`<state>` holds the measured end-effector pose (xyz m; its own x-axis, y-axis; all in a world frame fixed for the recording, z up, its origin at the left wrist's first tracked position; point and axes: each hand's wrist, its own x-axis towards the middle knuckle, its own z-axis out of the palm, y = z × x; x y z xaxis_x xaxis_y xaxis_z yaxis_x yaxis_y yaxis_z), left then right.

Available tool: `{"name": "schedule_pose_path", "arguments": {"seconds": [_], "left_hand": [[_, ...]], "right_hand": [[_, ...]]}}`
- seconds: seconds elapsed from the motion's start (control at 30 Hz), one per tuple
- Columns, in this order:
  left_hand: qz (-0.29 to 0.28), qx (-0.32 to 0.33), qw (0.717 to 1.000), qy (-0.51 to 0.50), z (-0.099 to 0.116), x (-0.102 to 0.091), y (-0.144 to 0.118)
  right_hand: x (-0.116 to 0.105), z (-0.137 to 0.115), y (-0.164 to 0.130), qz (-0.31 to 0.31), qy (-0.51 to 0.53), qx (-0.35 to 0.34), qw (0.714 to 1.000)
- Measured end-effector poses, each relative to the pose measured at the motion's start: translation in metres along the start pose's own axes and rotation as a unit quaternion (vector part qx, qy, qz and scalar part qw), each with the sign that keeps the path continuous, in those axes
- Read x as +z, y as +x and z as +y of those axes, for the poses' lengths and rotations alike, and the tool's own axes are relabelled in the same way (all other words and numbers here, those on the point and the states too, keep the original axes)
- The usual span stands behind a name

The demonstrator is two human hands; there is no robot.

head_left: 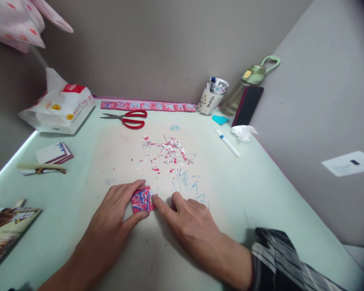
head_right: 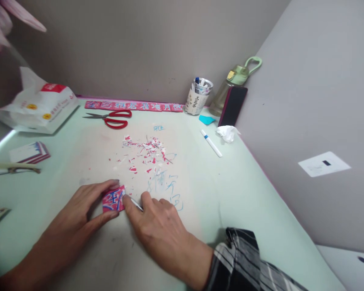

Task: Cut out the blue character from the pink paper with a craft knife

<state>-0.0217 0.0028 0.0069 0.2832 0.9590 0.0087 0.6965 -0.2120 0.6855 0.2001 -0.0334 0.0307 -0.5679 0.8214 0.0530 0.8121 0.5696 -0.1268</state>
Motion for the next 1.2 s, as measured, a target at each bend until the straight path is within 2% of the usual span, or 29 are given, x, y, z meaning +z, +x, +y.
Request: {"name": "schedule_pose_path", "arguments": {"seconds": [0.33, 0.53, 0.7, 0.77, 0.87, 1.0, 1.2], "left_hand": [[0.021, 0.005, 1.000, 0.008, 0.001, 0.004, 0.002], [0.011, -0.022, 1.000, -0.002, 0.004, 0.002, -0.001], [0.021, -0.014, 1.000, 0.017, 0.004, 0.003, -0.002], [0.030, -0.003, 0.999, 0.031, 0.002, 0.004, -0.003], [0.040, 0.020, 0.998, 0.050, 0.000, 0.005, -0.004], [0.053, 0.052, 0.995, 0.066, -0.002, 0.005, -0.005], [0.052, 0.054, 0.995, 0.070, 0.000, 0.004, -0.005]], "right_hand": [[0.001, -0.003, 0.006, 0.030, -0.043, 0.008, 0.999], [0.002, 0.037, 0.011, 0.091, -0.090, 0.148, 0.981], [0.002, 0.049, 0.004, 0.145, 0.041, 0.130, 0.980], [-0.002, 0.047, 0.002, 0.138, 0.099, 0.113, 0.979], [-0.010, 0.042, 0.001, 0.107, 0.167, 0.035, 0.979], [-0.013, 0.037, -0.002, 0.059, 0.174, -0.046, 0.982], [-0.007, 0.034, -0.004, 0.049, 0.149, -0.057, 0.986]]}}
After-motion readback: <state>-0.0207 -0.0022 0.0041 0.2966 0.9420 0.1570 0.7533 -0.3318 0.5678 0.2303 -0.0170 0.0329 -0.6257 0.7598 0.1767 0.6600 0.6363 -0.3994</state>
